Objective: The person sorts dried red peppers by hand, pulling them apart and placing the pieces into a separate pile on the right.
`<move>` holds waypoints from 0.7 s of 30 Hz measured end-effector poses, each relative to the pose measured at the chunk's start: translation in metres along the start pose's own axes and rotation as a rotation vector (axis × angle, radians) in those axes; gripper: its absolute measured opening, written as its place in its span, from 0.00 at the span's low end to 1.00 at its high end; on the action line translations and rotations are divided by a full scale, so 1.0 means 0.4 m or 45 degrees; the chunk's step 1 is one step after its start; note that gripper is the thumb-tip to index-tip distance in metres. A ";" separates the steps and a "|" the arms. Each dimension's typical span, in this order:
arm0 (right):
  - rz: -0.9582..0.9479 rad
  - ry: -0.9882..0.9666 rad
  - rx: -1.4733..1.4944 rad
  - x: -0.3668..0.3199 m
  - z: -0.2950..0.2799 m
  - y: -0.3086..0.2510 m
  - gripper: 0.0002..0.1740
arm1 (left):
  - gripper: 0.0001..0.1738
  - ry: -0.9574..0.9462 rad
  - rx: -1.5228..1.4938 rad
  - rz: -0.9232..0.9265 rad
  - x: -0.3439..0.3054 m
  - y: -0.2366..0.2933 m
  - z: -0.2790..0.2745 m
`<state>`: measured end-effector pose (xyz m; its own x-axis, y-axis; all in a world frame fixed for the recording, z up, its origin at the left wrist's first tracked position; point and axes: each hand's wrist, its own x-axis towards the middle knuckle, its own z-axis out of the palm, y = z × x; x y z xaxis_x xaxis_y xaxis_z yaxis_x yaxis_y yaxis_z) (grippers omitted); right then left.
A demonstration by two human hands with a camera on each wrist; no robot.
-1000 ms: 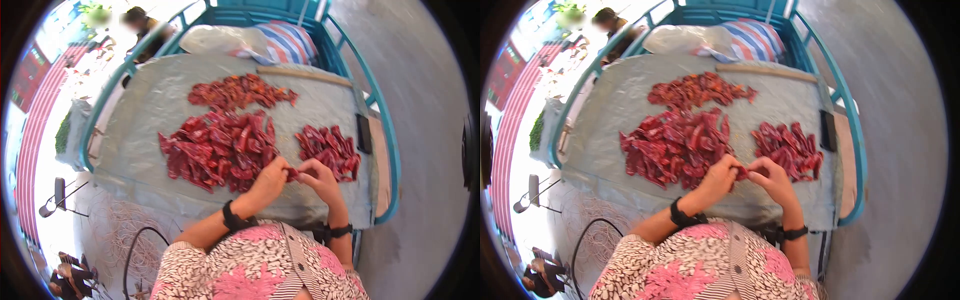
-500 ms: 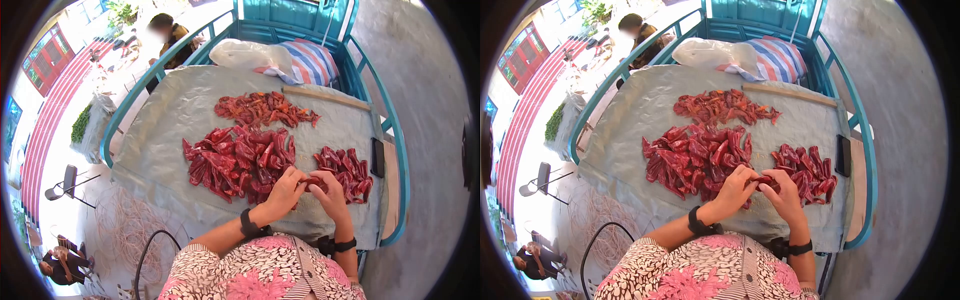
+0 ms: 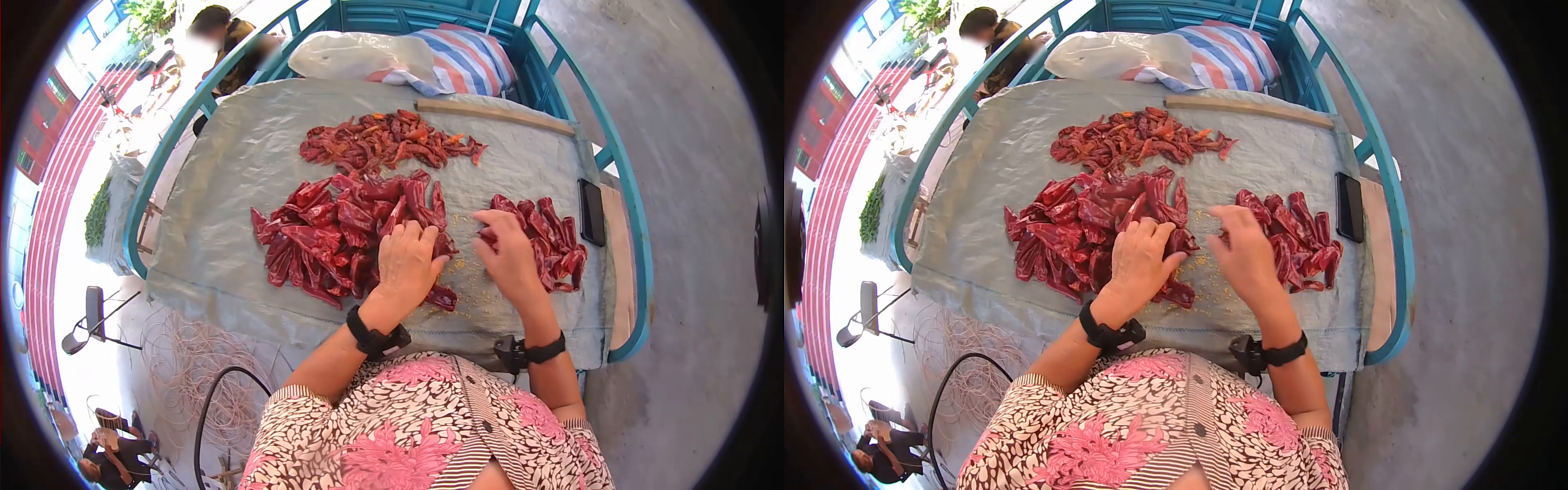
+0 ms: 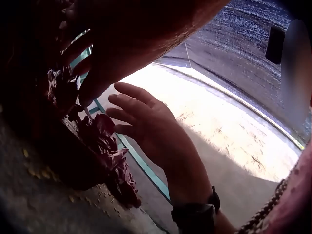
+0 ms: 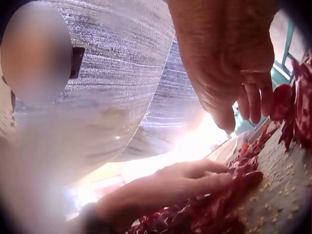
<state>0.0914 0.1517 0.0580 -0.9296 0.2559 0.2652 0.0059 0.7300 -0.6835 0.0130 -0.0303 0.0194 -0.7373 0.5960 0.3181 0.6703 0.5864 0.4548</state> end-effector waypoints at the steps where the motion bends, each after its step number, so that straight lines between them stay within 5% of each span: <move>1: 0.029 -0.069 -0.023 0.009 0.014 -0.007 0.24 | 0.30 -0.052 0.002 0.030 -0.001 0.003 -0.004; 4: 0.072 -0.213 -0.146 0.041 0.051 0.002 0.29 | 0.33 -0.169 -0.017 -0.030 -0.010 0.002 0.003; 7: 0.096 -0.304 -0.222 0.062 0.073 0.006 0.32 | 0.35 -0.277 -0.238 -0.464 -0.005 0.022 -0.035; 11: 0.079 -0.404 -0.317 0.086 0.096 0.001 0.35 | 0.32 0.276 -0.481 -0.386 -0.023 0.002 -0.058; 21: 0.092 -0.326 -0.448 0.123 0.174 0.058 0.24 | 0.31 0.320 -0.418 -0.277 -0.001 -0.070 -0.043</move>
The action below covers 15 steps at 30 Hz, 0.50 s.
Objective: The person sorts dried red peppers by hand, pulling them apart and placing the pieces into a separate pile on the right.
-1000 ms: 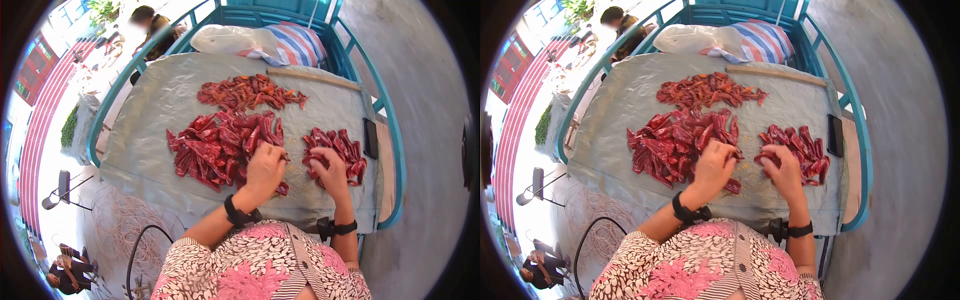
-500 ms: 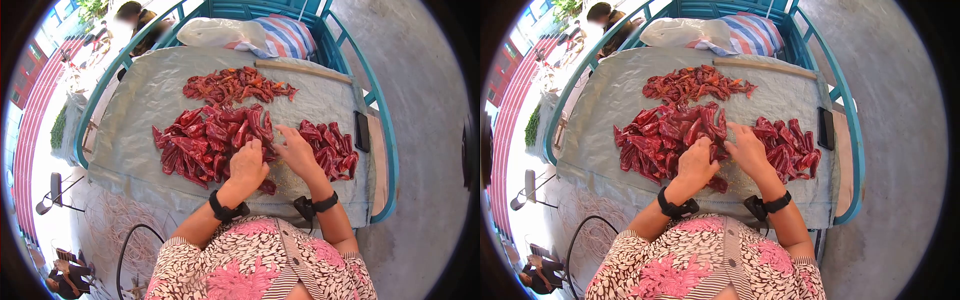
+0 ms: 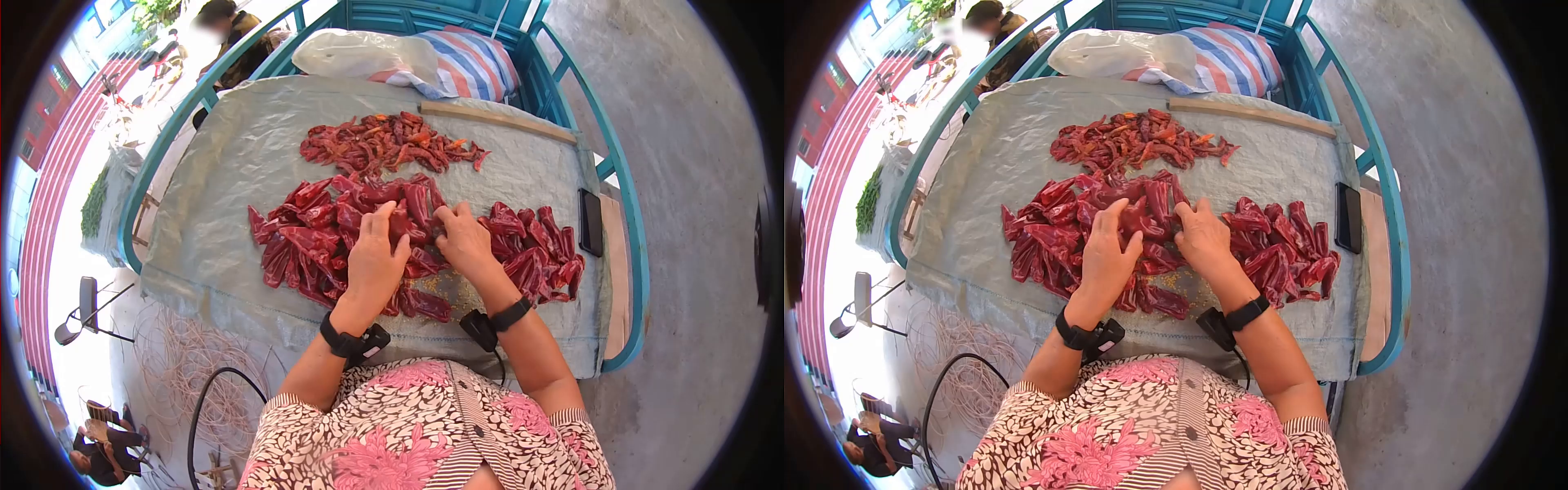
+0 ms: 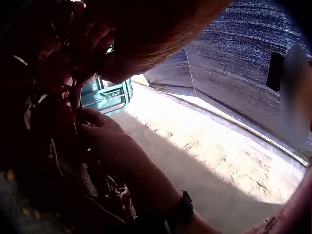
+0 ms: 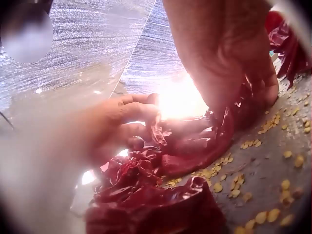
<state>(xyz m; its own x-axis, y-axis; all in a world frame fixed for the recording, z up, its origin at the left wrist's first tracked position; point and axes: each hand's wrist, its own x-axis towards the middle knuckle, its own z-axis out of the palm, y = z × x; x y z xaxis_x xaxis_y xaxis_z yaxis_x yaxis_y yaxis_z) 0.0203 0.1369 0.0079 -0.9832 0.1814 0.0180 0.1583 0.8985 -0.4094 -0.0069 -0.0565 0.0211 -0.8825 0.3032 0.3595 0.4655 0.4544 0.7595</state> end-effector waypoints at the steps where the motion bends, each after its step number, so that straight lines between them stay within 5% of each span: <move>1: 0.018 0.018 0.026 -0.001 0.008 0.006 0.22 | 0.31 -0.014 0.007 0.016 -0.002 -0.004 0.003; 11: 0.160 0.367 0.526 -0.091 -0.106 0.044 0.11 | 0.29 -0.018 -0.261 -0.072 -0.019 -0.048 0.022; 15: 0.247 0.303 0.753 -0.130 -0.176 0.037 0.13 | 0.29 -0.107 -0.410 -0.150 -0.020 -0.013 0.015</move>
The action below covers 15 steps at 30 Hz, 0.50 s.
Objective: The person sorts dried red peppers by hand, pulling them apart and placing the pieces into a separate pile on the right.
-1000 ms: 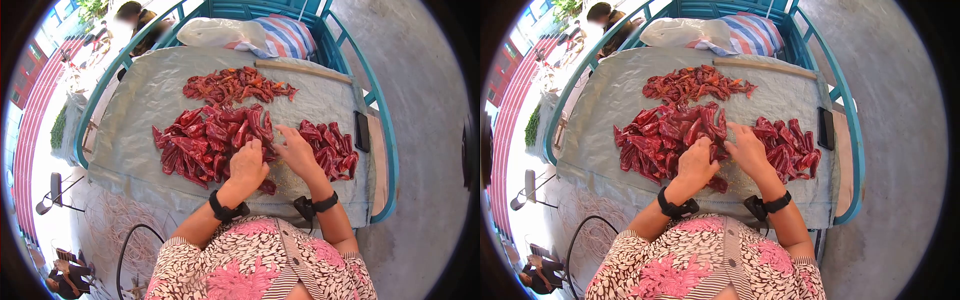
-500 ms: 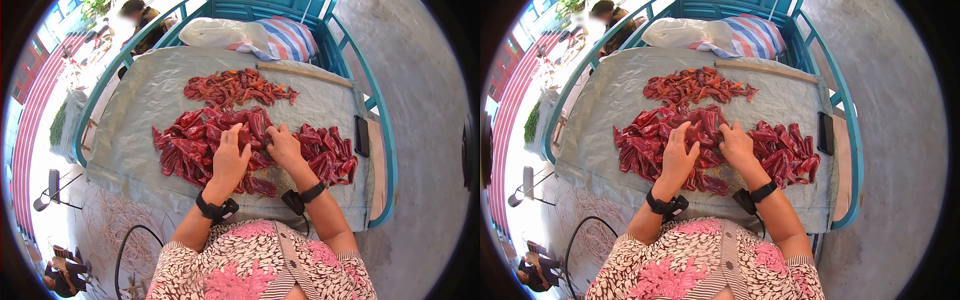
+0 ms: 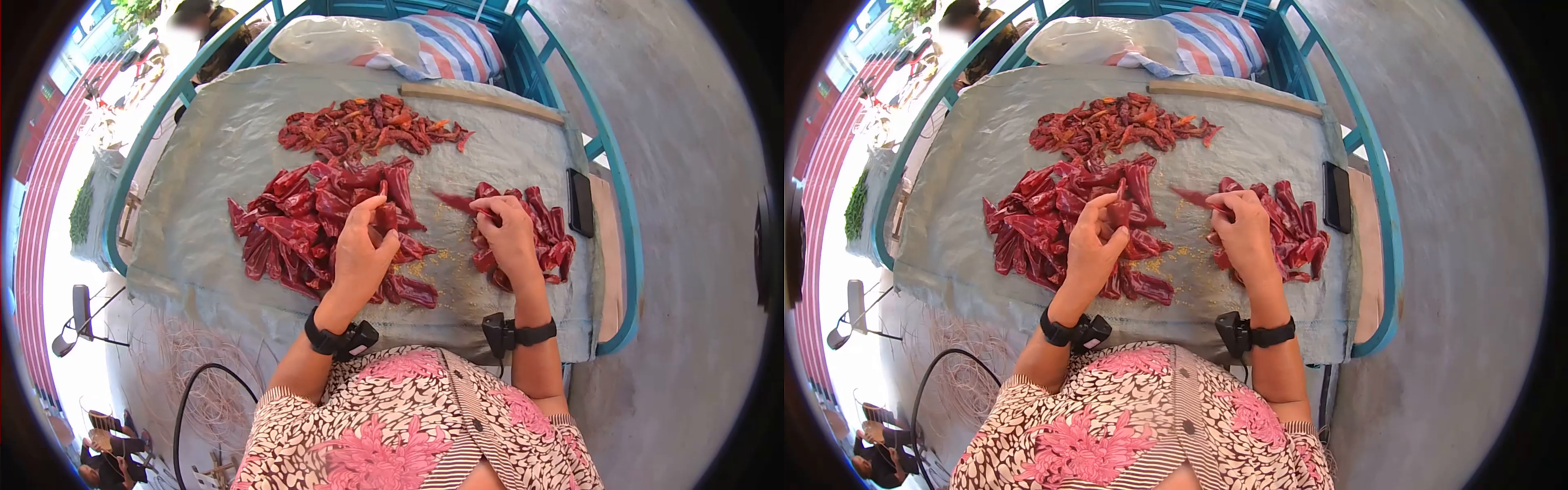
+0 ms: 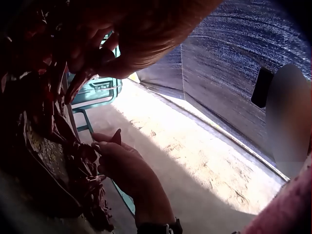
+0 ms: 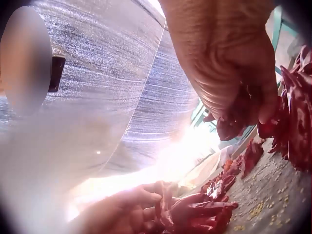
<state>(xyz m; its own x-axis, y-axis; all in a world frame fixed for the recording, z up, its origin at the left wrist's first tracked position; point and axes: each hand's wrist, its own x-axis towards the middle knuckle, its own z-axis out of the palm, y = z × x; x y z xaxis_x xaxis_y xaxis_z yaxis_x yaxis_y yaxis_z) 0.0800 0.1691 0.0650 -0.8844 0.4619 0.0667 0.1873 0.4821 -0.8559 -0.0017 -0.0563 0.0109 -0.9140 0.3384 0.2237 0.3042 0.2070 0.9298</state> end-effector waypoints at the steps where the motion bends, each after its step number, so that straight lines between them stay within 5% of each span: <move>1: -0.007 -0.005 -0.024 -0.002 -0.009 0.000 0.12 | 0.29 -0.022 -0.046 -0.030 -0.002 0.010 0.002; 15: -0.407 0.300 -0.569 0.045 0.004 0.010 0.11 | 0.31 -0.232 -0.300 -0.088 -0.027 0.033 0.023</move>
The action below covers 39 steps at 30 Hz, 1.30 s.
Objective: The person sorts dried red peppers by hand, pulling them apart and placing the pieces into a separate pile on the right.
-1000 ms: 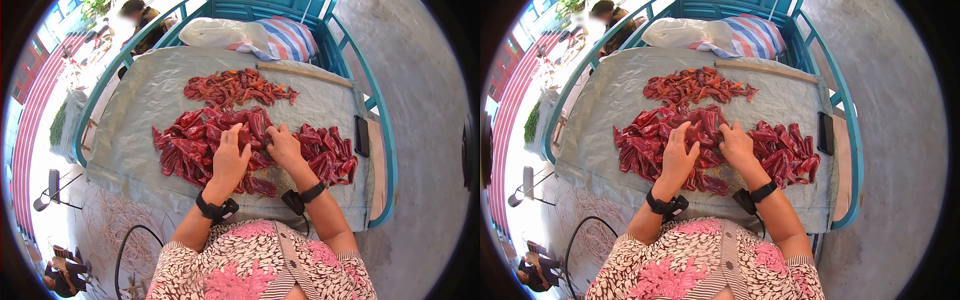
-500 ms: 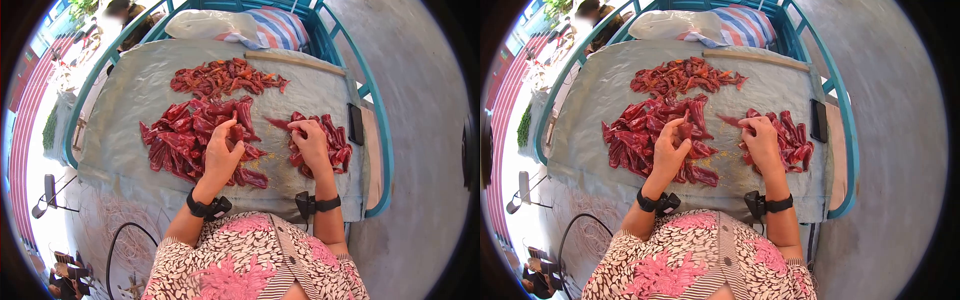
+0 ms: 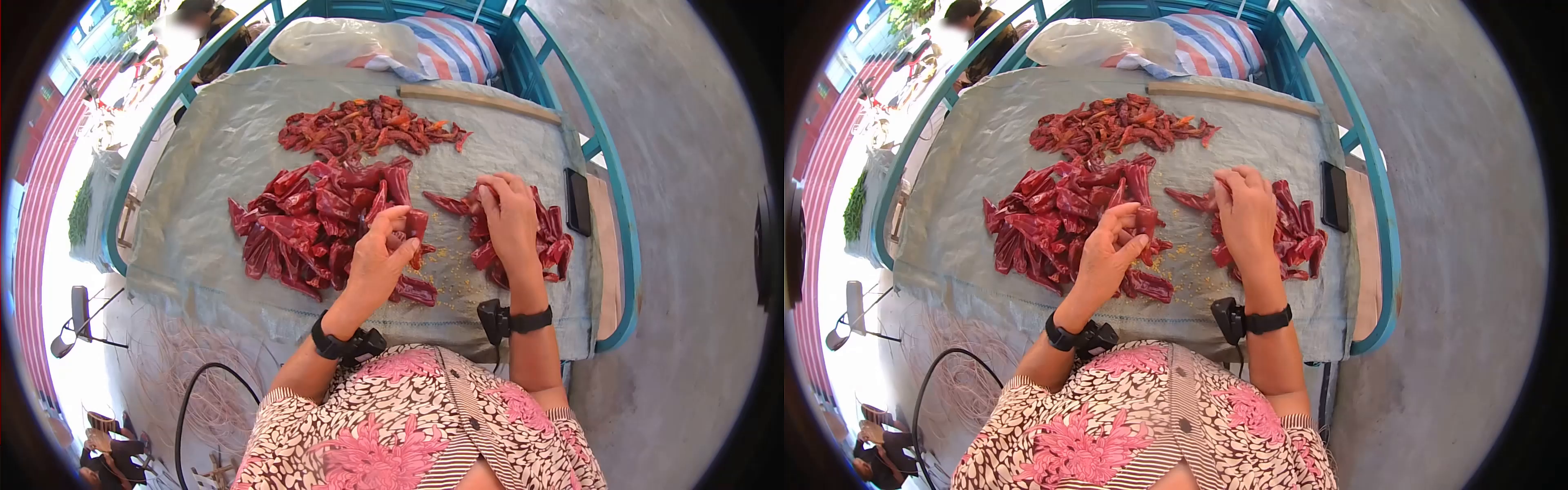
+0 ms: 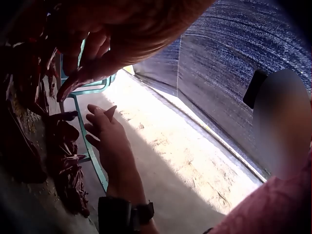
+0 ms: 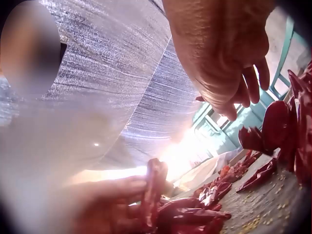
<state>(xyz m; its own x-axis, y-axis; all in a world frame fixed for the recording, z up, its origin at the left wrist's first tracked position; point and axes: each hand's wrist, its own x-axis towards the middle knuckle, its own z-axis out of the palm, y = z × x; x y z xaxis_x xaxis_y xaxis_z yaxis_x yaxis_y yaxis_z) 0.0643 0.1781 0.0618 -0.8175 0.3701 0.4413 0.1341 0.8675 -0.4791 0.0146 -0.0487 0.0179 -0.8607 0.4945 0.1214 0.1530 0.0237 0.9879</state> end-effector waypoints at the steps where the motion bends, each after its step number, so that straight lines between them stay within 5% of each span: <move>1: -0.001 0.008 0.004 -0.004 0.000 -0.002 0.11 | 0.31 -0.030 -0.037 0.007 -0.002 0.001 0.002; 4: 0.242 -0.337 0.641 -0.034 0.012 -0.044 0.12 | 0.29 -0.099 -0.014 -0.035 -0.005 0.021 0.005; 8: 0.160 -0.392 1.027 -0.090 0.041 -0.099 0.13 | 0.27 -0.100 -0.085 -0.033 -0.005 0.017 0.026; 10: 0.146 -0.376 0.852 -0.090 0.030 -0.071 0.13 | 0.27 -0.048 -0.146 0.010 0.000 0.009 0.025; 13: 0.088 -0.295 0.622 -0.085 -0.001 -0.031 0.12 | 0.28 -0.002 0.442 0.216 0.005 -0.005 -0.012; 19: 0.161 -0.248 0.062 -0.088 -0.071 -0.030 0.13 | 0.21 -0.097 0.937 0.254 -0.010 -0.010 0.004; 23: 0.190 -0.189 0.199 -0.091 -0.079 -0.018 0.13 | 0.14 -0.116 1.145 0.307 -0.005 -0.028 0.009; 28: 0.116 -0.135 0.162 -0.094 -0.106 -0.010 0.15 | 0.09 0.021 0.972 0.327 0.002 -0.019 0.013; 32: -0.176 0.040 -0.065 -0.102 -0.095 0.001 0.21 | 0.08 0.186 0.691 0.372 0.002 0.020 0.006; 34: -0.268 0.027 0.000 -0.097 -0.099 -0.039 0.24 | 0.10 0.076 0.601 0.386 0.004 0.032 -0.001; 37: -0.039 -0.453 0.727 -0.120 -0.098 -0.099 0.24 | 0.14 -0.058 0.353 0.336 -0.005 0.023 0.011; 39: -0.041 -0.482 0.746 -0.127 -0.080 -0.090 0.18 | 0.15 -0.077 0.248 0.295 -0.014 0.029 0.023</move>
<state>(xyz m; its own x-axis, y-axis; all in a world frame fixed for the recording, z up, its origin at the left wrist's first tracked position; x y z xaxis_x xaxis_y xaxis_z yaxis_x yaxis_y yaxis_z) 0.1190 0.1388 0.0808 -0.9692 0.1140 0.2183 -0.1304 0.5146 -0.8475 0.0256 -0.0433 0.0279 -0.7624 0.5571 0.3292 0.4367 0.0675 0.8971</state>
